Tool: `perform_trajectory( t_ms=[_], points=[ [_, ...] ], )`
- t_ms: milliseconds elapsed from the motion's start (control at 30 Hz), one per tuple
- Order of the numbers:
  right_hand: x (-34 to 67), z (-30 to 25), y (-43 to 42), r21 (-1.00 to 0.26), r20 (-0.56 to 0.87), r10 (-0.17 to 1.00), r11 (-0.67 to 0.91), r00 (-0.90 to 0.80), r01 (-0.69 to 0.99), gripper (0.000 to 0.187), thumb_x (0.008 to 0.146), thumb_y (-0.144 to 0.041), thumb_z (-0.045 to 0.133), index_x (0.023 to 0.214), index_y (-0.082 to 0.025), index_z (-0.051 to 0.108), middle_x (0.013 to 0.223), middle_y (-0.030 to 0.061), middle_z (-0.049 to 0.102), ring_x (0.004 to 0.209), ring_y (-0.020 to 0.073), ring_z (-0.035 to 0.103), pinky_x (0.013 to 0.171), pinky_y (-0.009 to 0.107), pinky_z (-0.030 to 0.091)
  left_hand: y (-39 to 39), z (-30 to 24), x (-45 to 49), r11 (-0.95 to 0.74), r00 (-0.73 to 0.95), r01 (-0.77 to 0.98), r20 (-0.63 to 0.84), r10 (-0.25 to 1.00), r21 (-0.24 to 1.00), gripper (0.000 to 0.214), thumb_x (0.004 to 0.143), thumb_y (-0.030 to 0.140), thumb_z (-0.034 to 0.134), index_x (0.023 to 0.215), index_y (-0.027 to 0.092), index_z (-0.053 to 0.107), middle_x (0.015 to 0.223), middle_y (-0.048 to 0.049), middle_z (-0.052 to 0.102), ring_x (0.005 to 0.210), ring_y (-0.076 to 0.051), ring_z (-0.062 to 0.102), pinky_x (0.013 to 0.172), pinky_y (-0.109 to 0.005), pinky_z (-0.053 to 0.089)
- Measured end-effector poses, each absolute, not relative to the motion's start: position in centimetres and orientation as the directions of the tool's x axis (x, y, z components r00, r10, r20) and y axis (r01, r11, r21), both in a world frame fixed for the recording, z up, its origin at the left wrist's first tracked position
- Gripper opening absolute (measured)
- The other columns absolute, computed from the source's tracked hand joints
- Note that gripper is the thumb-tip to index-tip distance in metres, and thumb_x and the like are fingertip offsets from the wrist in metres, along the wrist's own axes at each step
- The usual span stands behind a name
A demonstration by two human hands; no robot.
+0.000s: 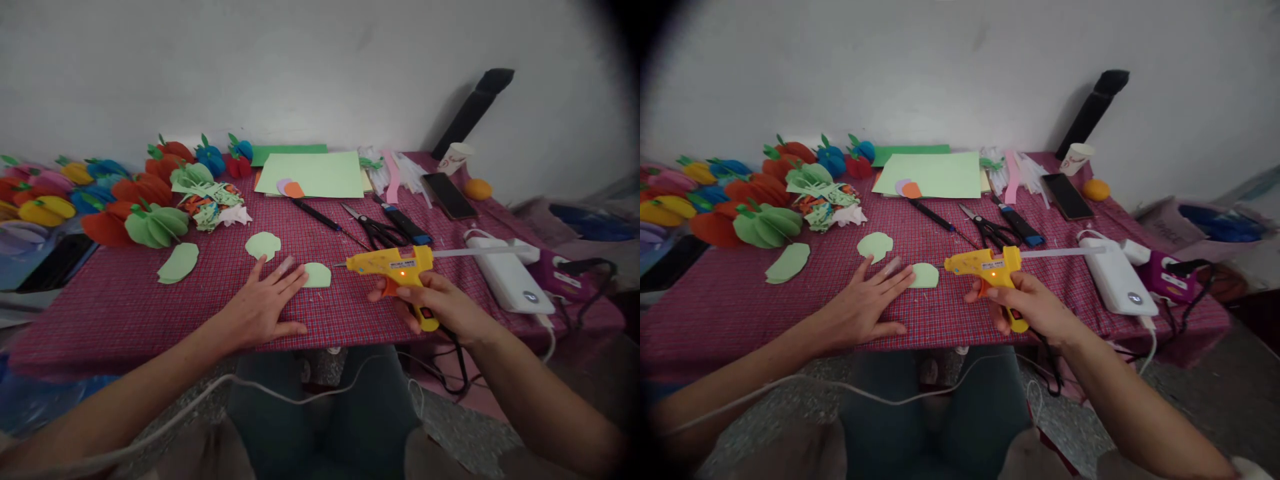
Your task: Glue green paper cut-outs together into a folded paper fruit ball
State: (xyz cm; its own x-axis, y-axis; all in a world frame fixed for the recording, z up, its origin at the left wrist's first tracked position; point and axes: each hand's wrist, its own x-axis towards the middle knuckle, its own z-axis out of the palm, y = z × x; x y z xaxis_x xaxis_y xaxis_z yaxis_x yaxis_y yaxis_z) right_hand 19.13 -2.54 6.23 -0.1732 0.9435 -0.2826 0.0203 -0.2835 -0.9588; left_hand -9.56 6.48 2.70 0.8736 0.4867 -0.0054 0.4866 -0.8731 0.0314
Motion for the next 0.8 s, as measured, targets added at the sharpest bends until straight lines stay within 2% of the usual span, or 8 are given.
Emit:
perform_trajectory(
  t_ms=[133, 267, 333, 500, 800],
  points=[
    [19.5, 6.3, -2.9, -0.954, -0.301, 0.940, -0.299, -0.160, 0.033, 0.023, 0.079, -0.035, 0.058, 0.092, -0.016, 0.060, 0.099, 0.0089, 0.068, 0.038, 0.0037, 0.049, 0.037, 0.019, 0.037, 6.4, 3.0, -9.6, -0.880, 0.881, 0.473, -0.039, 0.472, 0.036, 0.082, 0.078, 0.069, 0.027, 0.141, 0.018, 0.017, 0.145, -0.0123, 0.027, 0.135, -0.031, 0.016, 0.105, -0.055, -0.002],
    [19.6, 6.3, -3.1, -0.955, -0.297, 0.941, -0.296, -0.163, 0.031, 0.023, 0.079, -0.034, 0.058, 0.094, -0.016, 0.060, 0.100, 0.0091, 0.068, 0.039, 0.0036, 0.049, 0.037, 0.019, 0.037, 6.7, 4.0, -8.0, -0.869, 0.868, 0.495, 0.031, 0.495, 0.013, 0.084, 0.078, 0.070, 0.027, 0.141, 0.015, 0.018, 0.144, -0.0141, 0.028, 0.135, -0.031, 0.013, 0.105, -0.053, -0.006],
    [19.5, 6.5, -3.2, -0.957, -0.291, 0.943, -0.289, -0.164, 0.038, 0.024, 0.079, -0.035, 0.058, 0.093, -0.015, 0.061, 0.101, 0.0104, 0.068, 0.039, 0.0040, 0.049, 0.037, 0.019, 0.037, 6.8, 4.0, -6.9, -0.884, 0.883, 0.467, 0.038, 0.467, 0.014, 0.082, 0.079, 0.070, 0.025, 0.140, 0.016, 0.020, 0.145, -0.0132, 0.027, 0.136, -0.029, 0.014, 0.106, -0.052, -0.005],
    [19.6, 6.9, -3.4, -0.955, -0.295, 0.943, -0.293, -0.156, 0.036, 0.024, 0.078, -0.035, 0.058, 0.093, -0.016, 0.060, 0.101, 0.0097, 0.067, 0.038, 0.0034, 0.049, 0.036, 0.018, 0.036, 7.0, 3.0, -5.7, -0.908, 0.908, 0.418, -0.053, 0.416, 0.041, 0.085, 0.076, 0.073, 0.023, 0.140, 0.015, 0.022, 0.146, -0.0136, 0.024, 0.135, -0.025, 0.018, 0.108, -0.047, -0.001],
    [19.6, 6.7, -3.5, -0.955, -0.294, 0.948, -0.294, -0.118, 0.018, 0.025, 0.077, -0.035, 0.059, 0.092, -0.015, 0.061, 0.098, 0.0094, 0.068, 0.039, 0.0041, 0.049, 0.037, 0.019, 0.040, 6.7, 2.8, -5.1, -0.914, 0.915, 0.404, -0.011, 0.404, 0.050, 0.086, 0.075, 0.074, 0.024, 0.140, 0.017, 0.022, 0.146, -0.0122, 0.026, 0.135, -0.028, 0.016, 0.106, -0.053, -0.006]
  ],
)
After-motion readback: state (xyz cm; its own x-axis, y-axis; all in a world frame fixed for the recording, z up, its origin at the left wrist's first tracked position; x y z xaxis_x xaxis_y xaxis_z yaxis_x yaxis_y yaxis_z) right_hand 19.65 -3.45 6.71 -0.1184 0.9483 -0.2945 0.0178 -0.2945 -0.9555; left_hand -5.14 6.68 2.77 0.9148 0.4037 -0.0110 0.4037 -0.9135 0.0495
